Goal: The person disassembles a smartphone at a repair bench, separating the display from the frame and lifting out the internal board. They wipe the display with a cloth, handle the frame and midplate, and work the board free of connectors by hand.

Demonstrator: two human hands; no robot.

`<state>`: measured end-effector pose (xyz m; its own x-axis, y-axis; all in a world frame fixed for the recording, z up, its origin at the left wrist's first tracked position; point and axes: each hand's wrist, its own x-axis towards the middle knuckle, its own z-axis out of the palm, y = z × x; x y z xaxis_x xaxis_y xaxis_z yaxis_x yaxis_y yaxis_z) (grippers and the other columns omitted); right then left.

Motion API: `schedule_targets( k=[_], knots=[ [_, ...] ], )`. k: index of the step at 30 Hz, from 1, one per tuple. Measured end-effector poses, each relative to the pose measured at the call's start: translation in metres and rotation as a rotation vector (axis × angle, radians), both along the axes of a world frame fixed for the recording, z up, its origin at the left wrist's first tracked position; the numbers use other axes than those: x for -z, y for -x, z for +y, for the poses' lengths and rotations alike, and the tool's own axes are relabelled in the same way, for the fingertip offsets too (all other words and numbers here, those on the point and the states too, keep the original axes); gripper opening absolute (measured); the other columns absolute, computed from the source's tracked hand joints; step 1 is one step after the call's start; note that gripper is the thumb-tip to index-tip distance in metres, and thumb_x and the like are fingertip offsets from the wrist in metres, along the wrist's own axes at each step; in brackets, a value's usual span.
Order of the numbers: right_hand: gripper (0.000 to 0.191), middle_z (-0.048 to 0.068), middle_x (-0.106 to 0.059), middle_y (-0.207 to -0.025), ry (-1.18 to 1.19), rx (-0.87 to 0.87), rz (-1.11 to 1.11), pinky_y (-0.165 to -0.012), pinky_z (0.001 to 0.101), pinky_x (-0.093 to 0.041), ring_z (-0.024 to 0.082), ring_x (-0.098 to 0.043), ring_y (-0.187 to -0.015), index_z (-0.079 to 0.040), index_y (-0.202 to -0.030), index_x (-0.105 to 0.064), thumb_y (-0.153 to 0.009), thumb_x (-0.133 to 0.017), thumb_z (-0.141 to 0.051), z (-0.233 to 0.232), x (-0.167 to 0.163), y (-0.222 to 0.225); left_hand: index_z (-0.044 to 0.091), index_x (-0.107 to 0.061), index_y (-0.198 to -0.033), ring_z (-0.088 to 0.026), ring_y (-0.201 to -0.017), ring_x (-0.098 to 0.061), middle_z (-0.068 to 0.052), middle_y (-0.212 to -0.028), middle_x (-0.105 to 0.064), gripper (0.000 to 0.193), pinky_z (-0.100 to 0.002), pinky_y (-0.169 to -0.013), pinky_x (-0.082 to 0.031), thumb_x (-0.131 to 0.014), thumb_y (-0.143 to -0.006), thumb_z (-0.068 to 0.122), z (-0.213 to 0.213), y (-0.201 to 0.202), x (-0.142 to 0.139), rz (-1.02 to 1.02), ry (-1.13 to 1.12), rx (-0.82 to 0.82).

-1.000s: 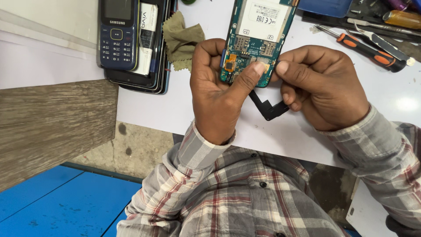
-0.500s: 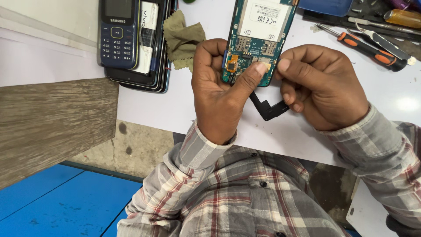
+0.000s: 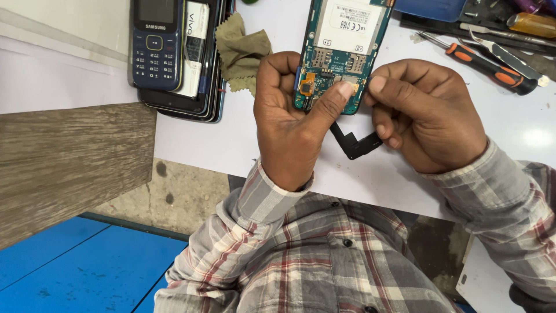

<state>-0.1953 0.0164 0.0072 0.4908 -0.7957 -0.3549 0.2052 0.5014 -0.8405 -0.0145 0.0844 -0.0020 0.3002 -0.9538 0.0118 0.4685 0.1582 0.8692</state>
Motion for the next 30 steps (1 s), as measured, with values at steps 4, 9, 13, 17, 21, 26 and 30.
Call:
schedule_targets(
  k=[4,9,13,17,21,26,30],
  knots=[
    [0.013,0.012,-0.069,-0.092,-0.002,0.007,-0.010,-0.049,0.0229,-0.047,0.012,-0.062,-0.064,0.004,-0.106,-0.065,-0.107,-0.062,-0.008,0.0006,0.0013,0.0001,-0.001,-0.045,-0.121,-0.010,-0.092,-0.067,-0.011,-0.103,-0.068,0.033,-0.022,-0.084,-0.059,-0.072,-0.103,-0.002,0.0000,-0.0004,0.0004,0.011,0.003,0.001],
    [0.012,0.012,-0.068,-0.092,0.010,0.013,-0.037,-0.049,0.0226,-0.047,0.012,-0.062,-0.064,0.003,-0.107,-0.064,-0.108,-0.062,-0.008,0.0011,0.0025,0.0001,-0.001,-0.044,-0.121,-0.010,-0.092,-0.068,-0.012,-0.103,-0.068,0.033,-0.023,-0.084,-0.059,-0.072,-0.104,-0.001,0.0001,-0.0008,0.0004,0.015,0.002,0.006],
    [0.010,0.012,-0.068,-0.092,0.017,0.025,-0.055,-0.049,0.0228,-0.047,0.012,-0.062,-0.064,0.003,-0.107,-0.063,-0.109,-0.062,-0.007,0.0028,0.0029,0.0000,-0.001,-0.044,-0.121,-0.010,-0.092,-0.067,-0.011,-0.103,-0.068,0.033,-0.022,-0.084,-0.059,-0.072,-0.104,-0.001,0.0003,0.0003,0.0011,0.017,0.002,0.004],
    [0.010,0.011,-0.068,-0.093,0.028,0.026,-0.060,-0.050,0.0227,-0.047,0.012,-0.062,-0.065,0.003,-0.108,-0.063,-0.110,-0.062,-0.008,0.0038,0.0028,0.0000,-0.001,-0.044,-0.121,-0.009,-0.092,-0.067,-0.011,-0.103,-0.068,0.033,-0.022,-0.084,-0.058,-0.073,-0.104,-0.001,0.0013,0.0013,0.0018,0.022,0.005,0.000],
    [0.011,0.012,-0.068,-0.093,0.032,0.027,-0.075,-0.049,0.0227,-0.046,0.012,-0.061,-0.065,0.003,-0.109,-0.063,-0.110,-0.061,-0.008,0.0034,0.0026,-0.0007,-0.001,-0.044,-0.120,-0.009,-0.091,-0.066,-0.010,-0.103,-0.068,0.033,-0.021,-0.083,-0.058,-0.073,-0.104,-0.002,0.0012,0.0023,0.0026,0.022,0.011,-0.004],
    [0.012,0.012,-0.068,-0.093,0.027,0.035,-0.060,-0.049,0.0225,-0.046,0.012,-0.061,-0.064,0.003,-0.108,-0.063,-0.110,-0.062,-0.008,0.0042,0.0012,-0.0010,-0.001,-0.044,-0.120,-0.009,-0.092,-0.067,-0.010,-0.104,-0.068,0.034,-0.021,-0.083,-0.059,-0.073,-0.103,-0.001,0.0011,0.0024,0.0026,0.007,0.005,-0.012],
    [0.012,0.011,-0.068,-0.093,0.030,0.037,-0.052,-0.049,0.0224,-0.045,0.011,-0.060,-0.064,0.003,-0.108,-0.064,-0.110,-0.062,-0.008,0.0040,0.0001,-0.0014,0.000,-0.044,-0.120,-0.009,-0.092,-0.067,-0.010,-0.104,-0.068,0.034,-0.021,-0.083,-0.059,-0.073,-0.103,-0.001,0.0012,0.0025,0.0029,0.007,0.007,-0.010]
  ],
)
